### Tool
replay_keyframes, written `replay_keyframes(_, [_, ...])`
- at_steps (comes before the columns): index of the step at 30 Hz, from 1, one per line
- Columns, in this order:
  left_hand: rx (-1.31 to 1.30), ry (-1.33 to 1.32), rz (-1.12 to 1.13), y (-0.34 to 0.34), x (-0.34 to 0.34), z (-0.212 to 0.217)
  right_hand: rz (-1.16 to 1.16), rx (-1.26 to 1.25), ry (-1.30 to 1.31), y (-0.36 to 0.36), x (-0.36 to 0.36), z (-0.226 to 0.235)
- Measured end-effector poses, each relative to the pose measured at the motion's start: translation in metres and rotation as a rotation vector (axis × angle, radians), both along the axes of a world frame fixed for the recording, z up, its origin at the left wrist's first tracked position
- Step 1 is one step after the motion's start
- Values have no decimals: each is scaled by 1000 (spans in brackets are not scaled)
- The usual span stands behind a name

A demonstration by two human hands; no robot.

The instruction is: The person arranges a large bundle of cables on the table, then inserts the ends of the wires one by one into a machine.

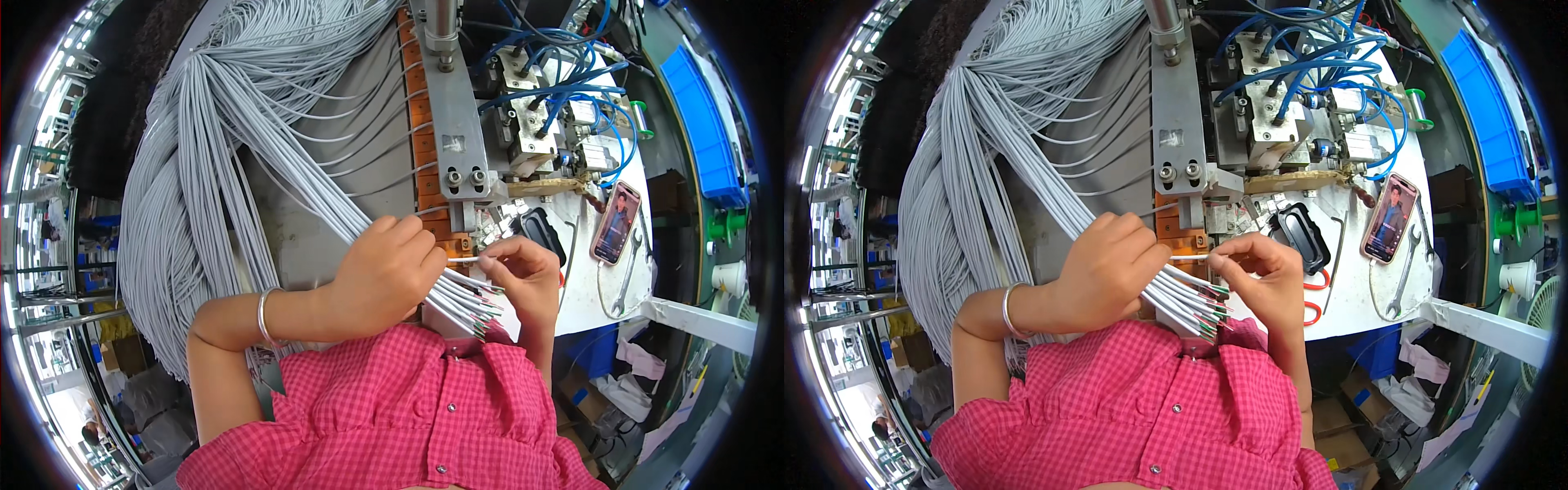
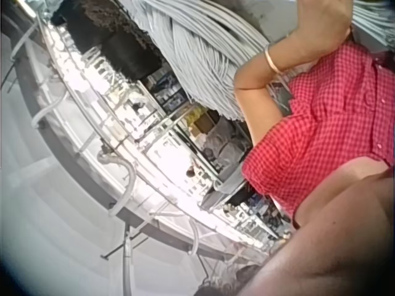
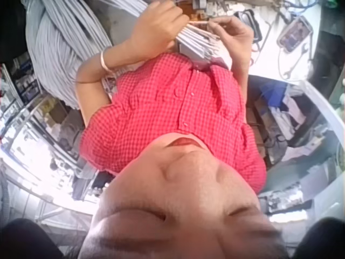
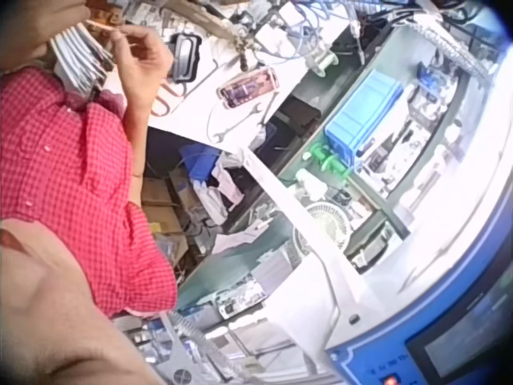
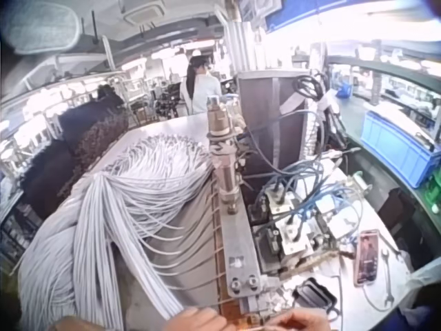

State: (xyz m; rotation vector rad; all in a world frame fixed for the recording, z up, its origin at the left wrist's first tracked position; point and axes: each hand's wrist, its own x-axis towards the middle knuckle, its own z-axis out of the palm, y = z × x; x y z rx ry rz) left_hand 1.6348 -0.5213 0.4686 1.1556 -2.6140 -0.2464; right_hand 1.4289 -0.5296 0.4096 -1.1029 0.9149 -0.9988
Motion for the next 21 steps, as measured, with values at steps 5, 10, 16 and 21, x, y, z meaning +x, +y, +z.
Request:
replay_keyframes(5, [-111, 60, -83, -3, -1, -9, 17, 123, -125, -1, 1, -4])
replay_keyframes(10, [-153, 19, -91, -5, 0, -8, -54, 152, 144, -6, 1, -9])
replay_keyframes(16, [-80, -23, -32, -1, 2, -6, 105, 275, -1, -13, -3, -11])
replay_keyframes(21, [-212, -5, -33, -5, -2, -15, -20, 140, 198, -5, 0, -12])
